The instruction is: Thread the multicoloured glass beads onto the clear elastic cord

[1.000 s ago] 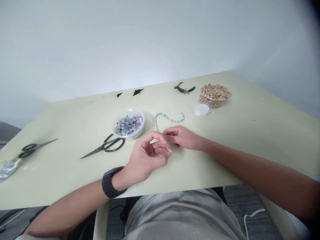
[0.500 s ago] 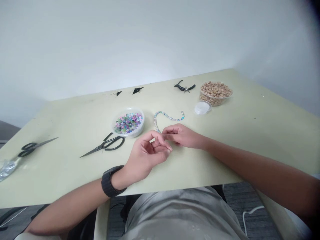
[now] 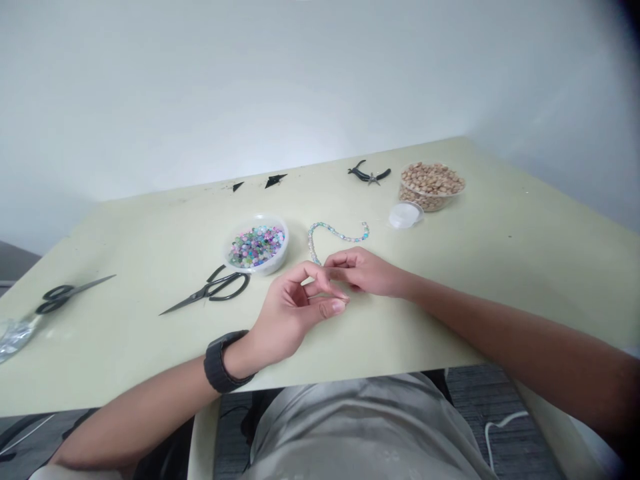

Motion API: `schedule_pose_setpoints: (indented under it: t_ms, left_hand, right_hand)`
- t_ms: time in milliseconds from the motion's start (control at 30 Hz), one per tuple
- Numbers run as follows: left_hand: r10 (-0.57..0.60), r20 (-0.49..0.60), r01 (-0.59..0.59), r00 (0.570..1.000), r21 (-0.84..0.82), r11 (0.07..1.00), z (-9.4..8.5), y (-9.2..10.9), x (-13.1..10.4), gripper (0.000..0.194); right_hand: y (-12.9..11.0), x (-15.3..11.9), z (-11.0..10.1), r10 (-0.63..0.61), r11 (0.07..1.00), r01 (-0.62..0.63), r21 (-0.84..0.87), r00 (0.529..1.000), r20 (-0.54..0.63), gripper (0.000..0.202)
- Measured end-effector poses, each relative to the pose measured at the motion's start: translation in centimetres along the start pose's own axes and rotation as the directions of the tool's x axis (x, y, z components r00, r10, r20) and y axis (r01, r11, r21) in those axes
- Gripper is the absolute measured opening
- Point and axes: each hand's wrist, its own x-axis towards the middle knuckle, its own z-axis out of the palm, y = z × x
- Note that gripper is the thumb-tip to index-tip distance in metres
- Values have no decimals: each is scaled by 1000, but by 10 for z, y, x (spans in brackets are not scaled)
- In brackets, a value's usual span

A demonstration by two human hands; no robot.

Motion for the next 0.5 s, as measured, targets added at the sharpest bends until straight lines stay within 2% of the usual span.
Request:
schedule_pose_setpoints:
  t_ms: [167,300,400,500]
  left_hand:
    - [19,-15,-18,1000,74,997,-1,4,0,23]
    - [108,-53,-90,993,265,960,-16,29,-10,17]
    - [135,-88,-81,987,454,887,-40,61,-36,15]
    - [140,-136,-4,981,700,714,-67,94,-79,10]
  right_hand:
    - [1,0,0,-2,1000,2,3,1000,0,33]
    - [2,0,1,5,1000,-5,-7,1000,-16,34]
    - [3,0,1,21,1000,-21,-19,1000,-21,36]
    - [3,0,1,16,999,-17,-34,999,-27,38]
